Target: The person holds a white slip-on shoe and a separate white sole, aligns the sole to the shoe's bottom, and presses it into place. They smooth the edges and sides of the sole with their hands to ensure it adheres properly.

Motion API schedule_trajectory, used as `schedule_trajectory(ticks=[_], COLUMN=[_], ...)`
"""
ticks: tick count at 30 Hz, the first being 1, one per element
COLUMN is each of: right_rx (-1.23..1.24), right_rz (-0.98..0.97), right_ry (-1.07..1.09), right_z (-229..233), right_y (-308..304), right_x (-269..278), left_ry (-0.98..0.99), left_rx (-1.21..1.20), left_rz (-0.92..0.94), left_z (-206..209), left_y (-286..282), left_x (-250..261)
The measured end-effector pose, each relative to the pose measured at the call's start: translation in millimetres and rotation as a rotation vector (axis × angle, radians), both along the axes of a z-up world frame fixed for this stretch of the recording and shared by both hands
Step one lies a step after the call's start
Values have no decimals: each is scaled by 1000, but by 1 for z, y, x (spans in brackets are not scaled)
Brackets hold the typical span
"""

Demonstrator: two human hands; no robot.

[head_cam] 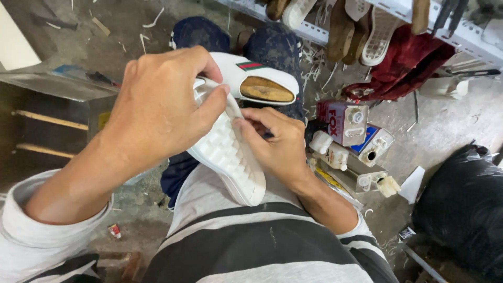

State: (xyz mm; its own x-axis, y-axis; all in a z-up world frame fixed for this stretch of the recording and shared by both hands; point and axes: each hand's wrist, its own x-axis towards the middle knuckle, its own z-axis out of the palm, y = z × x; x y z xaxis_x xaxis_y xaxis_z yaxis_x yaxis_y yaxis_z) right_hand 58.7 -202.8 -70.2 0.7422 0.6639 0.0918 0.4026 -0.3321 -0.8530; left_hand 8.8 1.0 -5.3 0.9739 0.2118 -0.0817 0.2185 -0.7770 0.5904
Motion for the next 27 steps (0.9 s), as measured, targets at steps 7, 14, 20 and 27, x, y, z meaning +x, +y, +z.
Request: schedule_trajectory(ticks=[7,14,20,27], right_rx=[34,23,77,-204], right_rz=[-155,-215,114,70], right_ry=[126,194,264,-798], right_z=[-21,-38,-19,-91], right_y=[-4,-4,22,110], right_x=[11,14,58,310], left_ry=[-163,-570,-520,-493], left_rx=[-876,-1777,-1780,-1942], left_rz=[204,412,580,610], left_z=[-62,-112,-134,-126], left_y=[-14,-61,-32,-11], left_x=[-4,-4,0,-12])
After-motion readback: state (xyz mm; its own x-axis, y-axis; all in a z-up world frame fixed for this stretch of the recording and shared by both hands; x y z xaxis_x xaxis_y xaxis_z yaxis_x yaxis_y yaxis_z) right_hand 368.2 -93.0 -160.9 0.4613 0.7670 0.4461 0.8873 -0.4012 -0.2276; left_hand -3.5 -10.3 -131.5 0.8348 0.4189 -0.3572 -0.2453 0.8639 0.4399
